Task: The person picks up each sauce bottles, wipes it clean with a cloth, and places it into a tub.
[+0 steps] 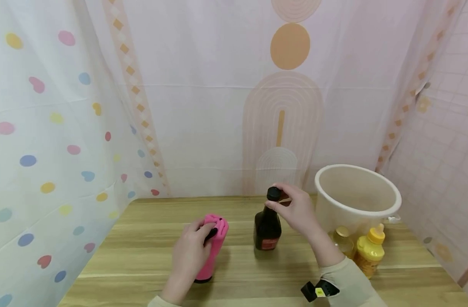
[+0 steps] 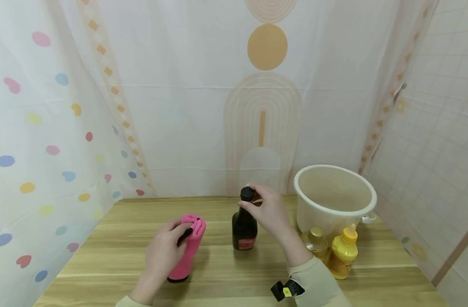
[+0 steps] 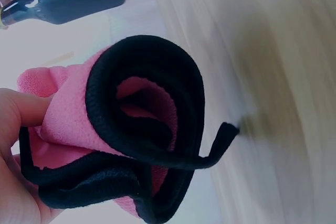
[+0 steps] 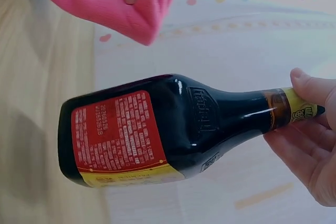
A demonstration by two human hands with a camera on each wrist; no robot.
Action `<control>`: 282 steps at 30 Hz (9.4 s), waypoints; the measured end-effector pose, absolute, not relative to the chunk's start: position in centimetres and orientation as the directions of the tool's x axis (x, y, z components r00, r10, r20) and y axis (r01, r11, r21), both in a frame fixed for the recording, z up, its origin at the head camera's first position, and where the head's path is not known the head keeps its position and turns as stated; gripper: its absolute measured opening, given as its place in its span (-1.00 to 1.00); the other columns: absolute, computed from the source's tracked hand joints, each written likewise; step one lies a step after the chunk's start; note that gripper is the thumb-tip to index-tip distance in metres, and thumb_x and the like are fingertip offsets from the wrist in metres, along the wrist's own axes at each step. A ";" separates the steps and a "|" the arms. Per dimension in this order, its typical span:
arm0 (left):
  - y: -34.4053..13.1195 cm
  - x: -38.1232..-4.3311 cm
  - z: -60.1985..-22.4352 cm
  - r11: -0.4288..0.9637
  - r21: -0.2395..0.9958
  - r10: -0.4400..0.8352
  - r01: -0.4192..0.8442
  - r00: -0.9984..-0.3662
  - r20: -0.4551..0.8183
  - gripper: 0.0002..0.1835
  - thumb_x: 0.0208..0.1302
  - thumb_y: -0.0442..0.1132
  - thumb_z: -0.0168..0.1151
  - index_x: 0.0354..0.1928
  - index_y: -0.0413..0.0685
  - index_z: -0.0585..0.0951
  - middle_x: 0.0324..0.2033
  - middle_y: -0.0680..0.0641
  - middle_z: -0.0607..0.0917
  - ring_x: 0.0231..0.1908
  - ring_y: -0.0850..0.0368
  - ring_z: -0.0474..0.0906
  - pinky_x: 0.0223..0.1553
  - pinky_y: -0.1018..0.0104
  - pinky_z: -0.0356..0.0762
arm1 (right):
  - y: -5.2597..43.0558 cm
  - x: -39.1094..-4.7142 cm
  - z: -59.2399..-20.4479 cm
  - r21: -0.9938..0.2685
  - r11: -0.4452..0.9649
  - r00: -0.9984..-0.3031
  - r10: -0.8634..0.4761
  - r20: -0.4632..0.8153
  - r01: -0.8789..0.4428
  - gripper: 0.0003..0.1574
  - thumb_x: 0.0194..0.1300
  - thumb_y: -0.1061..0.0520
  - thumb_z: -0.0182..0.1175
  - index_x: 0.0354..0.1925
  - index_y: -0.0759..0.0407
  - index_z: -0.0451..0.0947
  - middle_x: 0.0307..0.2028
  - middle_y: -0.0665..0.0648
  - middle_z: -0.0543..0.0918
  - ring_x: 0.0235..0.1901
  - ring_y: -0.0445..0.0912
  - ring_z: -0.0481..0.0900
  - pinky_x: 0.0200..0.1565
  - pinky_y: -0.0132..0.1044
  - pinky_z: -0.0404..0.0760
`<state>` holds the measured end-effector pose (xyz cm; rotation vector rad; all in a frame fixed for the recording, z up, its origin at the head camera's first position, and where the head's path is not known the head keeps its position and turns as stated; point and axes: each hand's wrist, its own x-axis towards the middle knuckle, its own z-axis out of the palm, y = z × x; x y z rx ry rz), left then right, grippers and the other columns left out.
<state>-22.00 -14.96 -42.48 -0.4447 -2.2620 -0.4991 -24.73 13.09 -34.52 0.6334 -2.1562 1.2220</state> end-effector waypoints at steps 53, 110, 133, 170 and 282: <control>-6.1 -21.2 -43.9 0.783 0.329 0.204 0.527 -0.718 0.666 -0.59 -0.13 -0.40 0.53 -0.14 0.09 0.76 -0.20 -0.04 0.70 -0.22 0.00 0.64 -0.36 0.09 0.63 | 33.3 -26.1 -25.4 -0.583 0.781 -0.815 0.177 0.552 -0.225 -0.45 0.28 0.00 0.34 0.05 0.38 0.52 -0.25 0.29 0.66 -0.48 -0.58 0.36 -0.41 -0.62 0.36; -4.8 -21.3 -44.0 0.768 0.356 0.215 0.533 -0.738 0.640 -0.62 -0.05 -0.36 0.53 -0.12 0.11 0.76 -0.20 0.00 0.69 -0.22 0.04 0.64 -0.36 0.13 0.63 | 36.3 -27.5 -31.1 -0.483 0.858 -0.929 0.021 0.370 -0.173 -0.44 0.42 0.13 0.15 0.17 0.55 0.33 0.06 0.64 0.45 0.00 0.48 0.48 0.00 0.31 0.44; -4.5 -21.7 -43.0 0.747 0.393 0.185 0.537 -0.735 0.652 -0.57 -0.10 -0.44 0.49 -0.11 0.09 0.76 -0.14 -0.05 0.70 -0.15 0.00 0.64 -0.37 0.10 0.63 | 32.3 -20.6 -32.0 -0.413 0.819 -0.788 -0.075 0.612 -0.398 -0.37 0.25 0.15 0.38 0.22 0.33 0.48 0.09 0.40 0.58 0.03 0.07 0.58 0.12 -0.32 0.44; -4.6 -21.4 -42.0 0.751 0.258 0.192 0.608 -0.574 0.796 -0.57 -0.18 -0.40 0.59 -0.16 0.08 0.78 -0.19 -0.06 0.70 -0.21 0.00 0.63 -0.42 0.13 0.64 | 27.9 -19.7 -37.7 0.032 0.667 -0.464 -0.552 0.693 -0.744 -0.27 0.36 -0.40 -0.04 0.02 0.13 0.65 -0.07 0.05 0.67 -0.09 0.05 0.60 0.23 -0.49 0.18; -11.1 -24.0 -42.1 0.736 0.545 -0.060 0.402 -0.763 0.644 -0.59 -0.01 -0.48 0.46 -0.05 -0.06 0.74 -0.09 -0.10 0.68 -0.12 -0.12 0.65 -0.22 0.00 0.64 | 10.8 -27.3 -43.7 -0.768 0.313 -0.821 -0.079 0.565 -0.559 -0.51 0.10 0.37 0.43 0.04 0.22 0.63 -0.04 0.11 0.67 -0.05 0.07 0.62 -0.04 -0.15 0.63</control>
